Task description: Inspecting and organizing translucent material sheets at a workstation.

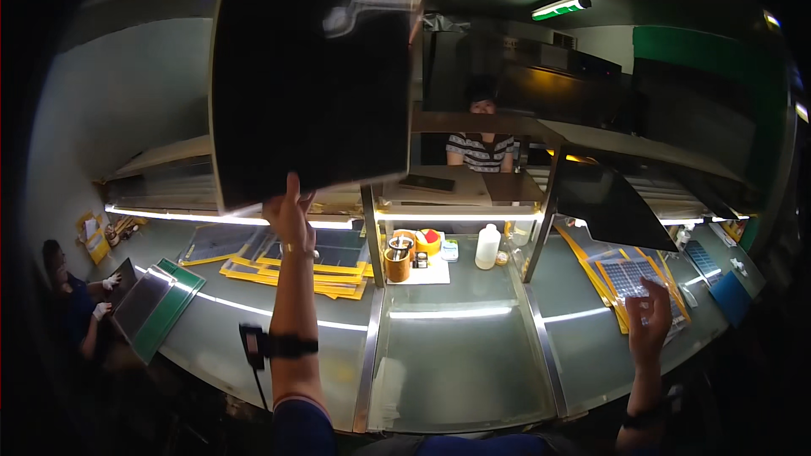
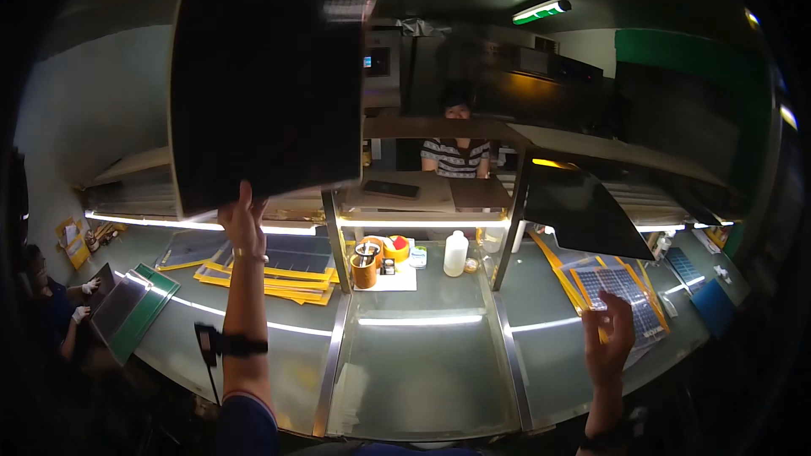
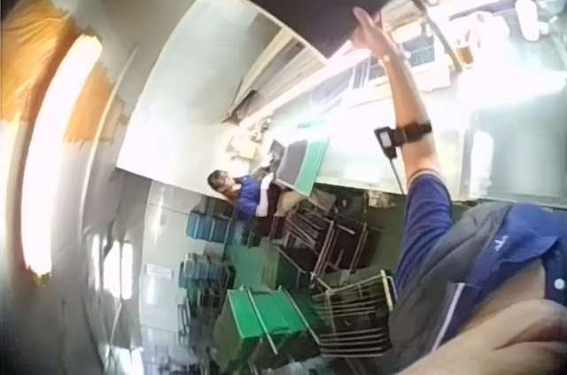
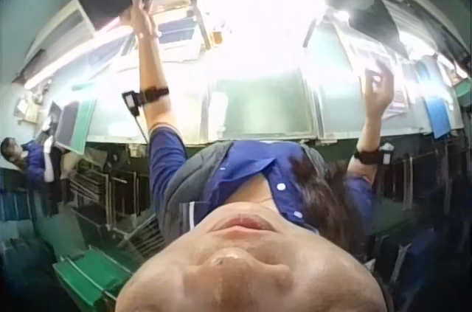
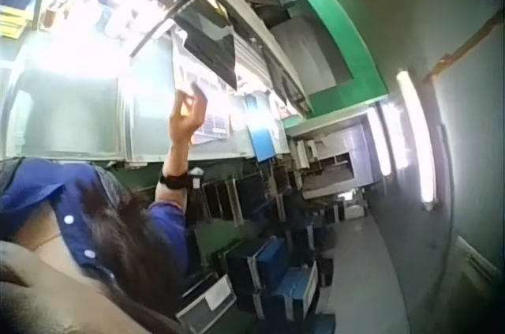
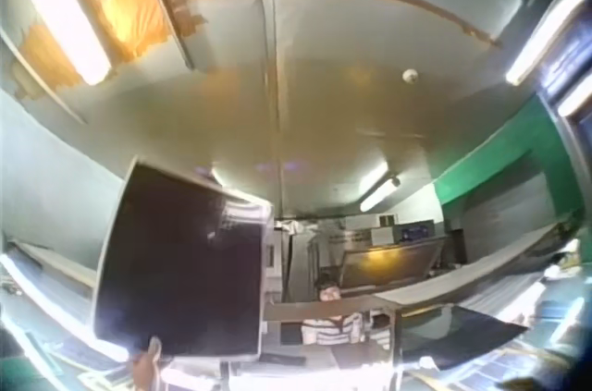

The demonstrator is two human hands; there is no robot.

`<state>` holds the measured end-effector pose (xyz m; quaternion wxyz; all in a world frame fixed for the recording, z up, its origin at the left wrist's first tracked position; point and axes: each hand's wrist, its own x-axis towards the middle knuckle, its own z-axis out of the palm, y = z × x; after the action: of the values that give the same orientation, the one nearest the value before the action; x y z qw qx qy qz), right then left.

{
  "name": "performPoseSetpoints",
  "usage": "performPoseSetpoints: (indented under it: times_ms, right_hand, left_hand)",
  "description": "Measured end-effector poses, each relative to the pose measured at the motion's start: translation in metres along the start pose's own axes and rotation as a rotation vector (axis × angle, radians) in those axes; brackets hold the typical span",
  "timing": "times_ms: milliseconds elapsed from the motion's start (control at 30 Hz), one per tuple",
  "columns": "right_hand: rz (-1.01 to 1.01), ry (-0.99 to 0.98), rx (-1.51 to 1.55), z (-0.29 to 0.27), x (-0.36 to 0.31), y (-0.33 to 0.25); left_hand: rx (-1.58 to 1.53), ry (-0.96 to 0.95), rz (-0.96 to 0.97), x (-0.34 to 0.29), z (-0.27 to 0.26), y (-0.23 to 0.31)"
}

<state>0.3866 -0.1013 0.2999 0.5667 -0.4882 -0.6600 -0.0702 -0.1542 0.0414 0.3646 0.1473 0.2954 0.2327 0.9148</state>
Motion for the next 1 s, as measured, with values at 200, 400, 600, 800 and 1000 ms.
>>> performPoseSetpoints:
  times_ms: [200, 400, 600, 800, 1000]
  right_hand:
    - [0.548, 0.014, 0.147, -0.024, -0.079, 0.077]
    - [0.683, -0.032, 0.043, -0.055, -0.113, 0.125]
    - [1.007, 0.02, 0.763, -0.031, -0.06, 0.191]
    - [1.09, 0.381, 1.479, 0.053, 0.078, 0.267]
    - [1.048, 0.761, 1.635, 0.162, 0.139, 0.266]
  left_hand:
    - [-0.063, 0.144, -0.217, 0.106, 0.043, -0.078]
    - [0.089, -0.373, -0.37, 0.035, 0.017, -0.128]
    - [0.467, -1.272, -1.25, -0.233, -0.058, -0.138]
    - [0.655, -1.783, -1.459, -0.381, -0.094, -0.086]
    - [0.775, -0.963, -1.618, -0.403, -0.118, -0.052]
